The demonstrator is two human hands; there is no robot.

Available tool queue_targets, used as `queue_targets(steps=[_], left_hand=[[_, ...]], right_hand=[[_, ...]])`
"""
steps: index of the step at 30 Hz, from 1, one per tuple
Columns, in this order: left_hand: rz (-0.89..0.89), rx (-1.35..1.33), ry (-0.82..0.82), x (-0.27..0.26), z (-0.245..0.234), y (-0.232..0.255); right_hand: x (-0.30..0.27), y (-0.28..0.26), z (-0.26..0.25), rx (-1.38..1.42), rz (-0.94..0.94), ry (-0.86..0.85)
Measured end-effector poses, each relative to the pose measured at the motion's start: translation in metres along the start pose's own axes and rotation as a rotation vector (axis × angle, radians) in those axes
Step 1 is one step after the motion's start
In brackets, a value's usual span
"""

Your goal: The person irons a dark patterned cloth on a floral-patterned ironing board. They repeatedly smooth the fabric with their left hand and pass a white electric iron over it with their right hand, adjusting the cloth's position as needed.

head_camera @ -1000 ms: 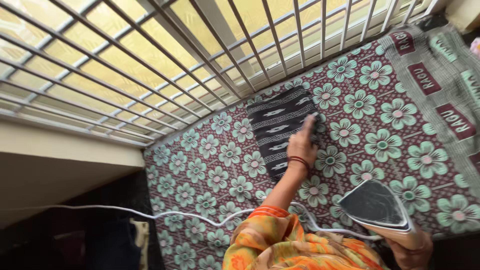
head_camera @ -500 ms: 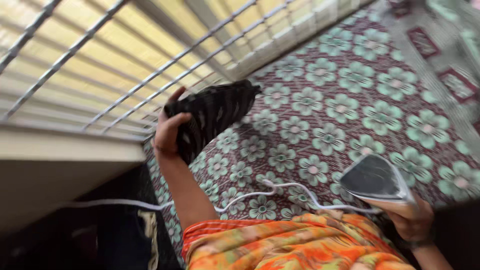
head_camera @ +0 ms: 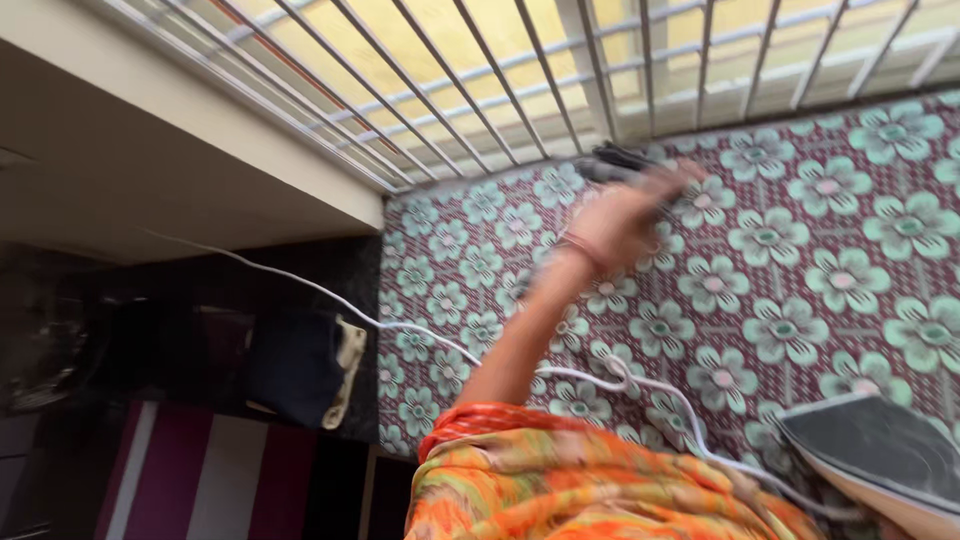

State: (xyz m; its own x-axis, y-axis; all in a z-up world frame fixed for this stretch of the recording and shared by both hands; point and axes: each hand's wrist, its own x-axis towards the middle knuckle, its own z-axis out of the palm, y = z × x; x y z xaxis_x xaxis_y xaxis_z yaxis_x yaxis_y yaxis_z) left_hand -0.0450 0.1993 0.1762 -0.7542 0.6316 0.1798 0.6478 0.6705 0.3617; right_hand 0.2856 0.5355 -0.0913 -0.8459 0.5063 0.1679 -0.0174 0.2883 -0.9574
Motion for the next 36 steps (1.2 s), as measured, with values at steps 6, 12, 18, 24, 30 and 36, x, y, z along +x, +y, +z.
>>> queue_targets(steps=[6, 12, 18, 24, 30, 36], left_hand=[[0.034, -0.084, -0.517, -0.055, 0.2, 0.116], [-0.003, -0.373, -0.274, -0.061, 0.191, 0.04], [-0.84, -0.392, 0.517, -0.082, 0.149, -0.053], [-1.128, -0.353, 0.295, -0.144, 0.177, -0.021], [-1.004, -0.613, 0.196, -0.163, 0.181, 0.024], [-1.14, -1.248, 0.16, -0.196, 0.189, 0.006]], right_hand=[[-0.011, -0.02, -0.028, 0.002, 0.002, 0.035], [-0.018, -0.032, -0.032, 0.011, 0.004, 0.033], [-0.006, -0.034, -0.022, 0.04, -0.023, 0.053], [-0.007, -0.034, -0.017, 0.055, -0.013, 0.046], [-0.008, -0.039, -0.024, 0.062, -0.018, 0.022], [-0.006, -0.058, -0.02, 0.113, -0.021, 0.011]])
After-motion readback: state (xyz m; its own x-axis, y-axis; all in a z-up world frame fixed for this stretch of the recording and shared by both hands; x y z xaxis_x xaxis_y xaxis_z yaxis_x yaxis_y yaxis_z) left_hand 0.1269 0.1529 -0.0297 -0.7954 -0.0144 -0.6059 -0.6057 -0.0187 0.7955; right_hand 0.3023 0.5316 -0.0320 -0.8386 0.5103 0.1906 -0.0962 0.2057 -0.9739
